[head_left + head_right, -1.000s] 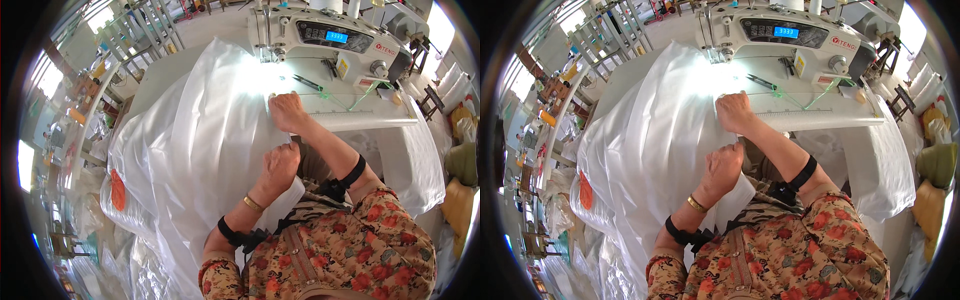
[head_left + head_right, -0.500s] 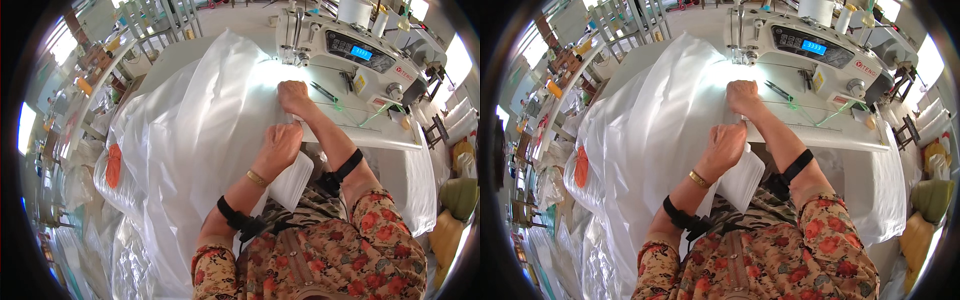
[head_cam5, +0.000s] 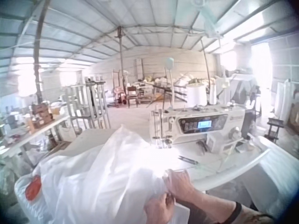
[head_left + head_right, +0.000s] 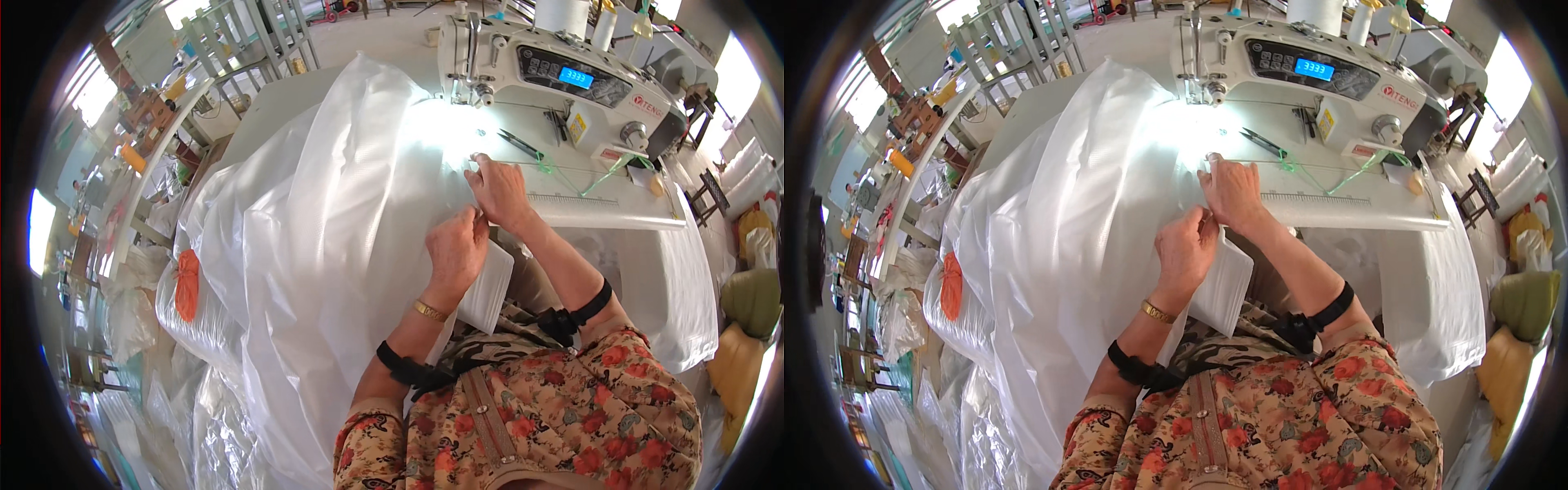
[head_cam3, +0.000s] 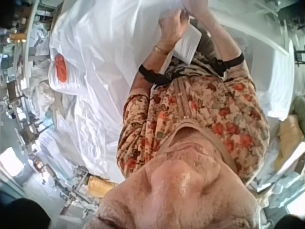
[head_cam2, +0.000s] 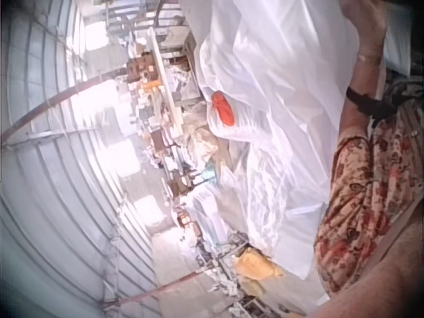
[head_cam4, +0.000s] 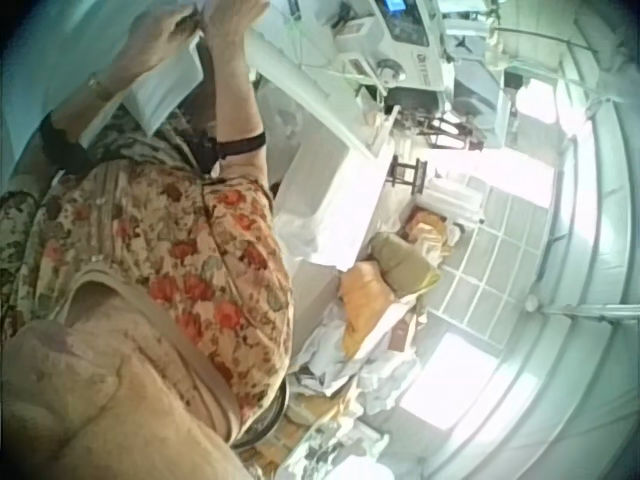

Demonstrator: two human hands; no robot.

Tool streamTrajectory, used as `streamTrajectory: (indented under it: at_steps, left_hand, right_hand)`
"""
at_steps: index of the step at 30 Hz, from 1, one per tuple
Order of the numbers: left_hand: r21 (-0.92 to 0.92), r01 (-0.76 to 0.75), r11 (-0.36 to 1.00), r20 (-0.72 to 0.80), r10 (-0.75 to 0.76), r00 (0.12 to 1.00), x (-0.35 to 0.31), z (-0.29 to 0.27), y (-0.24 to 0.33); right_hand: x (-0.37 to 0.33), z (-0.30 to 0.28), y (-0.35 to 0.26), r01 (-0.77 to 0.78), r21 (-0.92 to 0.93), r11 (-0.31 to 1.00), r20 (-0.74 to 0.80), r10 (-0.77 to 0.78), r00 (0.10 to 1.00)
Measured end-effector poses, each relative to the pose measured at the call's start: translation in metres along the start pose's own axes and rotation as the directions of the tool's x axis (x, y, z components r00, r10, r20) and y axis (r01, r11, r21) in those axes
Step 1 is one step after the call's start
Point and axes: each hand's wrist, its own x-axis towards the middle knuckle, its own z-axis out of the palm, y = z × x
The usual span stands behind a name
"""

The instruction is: The person is sewing large white plastic sheets using an industrial sewing machine.

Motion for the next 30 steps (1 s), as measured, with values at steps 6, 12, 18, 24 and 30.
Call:
streamTrajectory:
  at_steps: [6, 12, 18, 24, 30]
  left_hand:
    - [-0.143, -0.020, 0.990, -0.109, 0.005, 0.994, -0.045, -0.009, -0.009]
    - [-0.418, 0.266, 0.869, 0.105, -0.244, 0.964, -0.058, -0.019, -0.013]
    - [-0.341, 0.127, 0.931, 0.080, -0.106, 0.991, -0.043, -0.033, -0.002]
    - [-0.066, -0.011, 0.998, 0.067, 0.016, 0.998, -0.041, -0.039, 0.012]
    - [0.019, -0.096, 0.995, 0.115, 0.093, 0.989, -0.036, -0.048, 0.013]
  right_hand:
    - [-0.083, -0.010, -0.001, 0.031, 0.522, 0.852, -0.128, 0.042, 0.991]
    - [-0.118, 0.013, 0.007, 0.078, 0.398, 0.914, -0.137, -0.025, 0.990]
    - [-0.111, 0.033, 0.006, -0.165, 0.541, 0.825, 0.010, 0.190, 0.982]
    - [-0.133, 0.008, -0.006, 0.116, 0.483, 0.868, -0.026, -0.119, 0.993]
    - [-0.139, -0.010, -0.017, 0.249, 0.398, 0.883, 0.010, -0.275, 0.961]
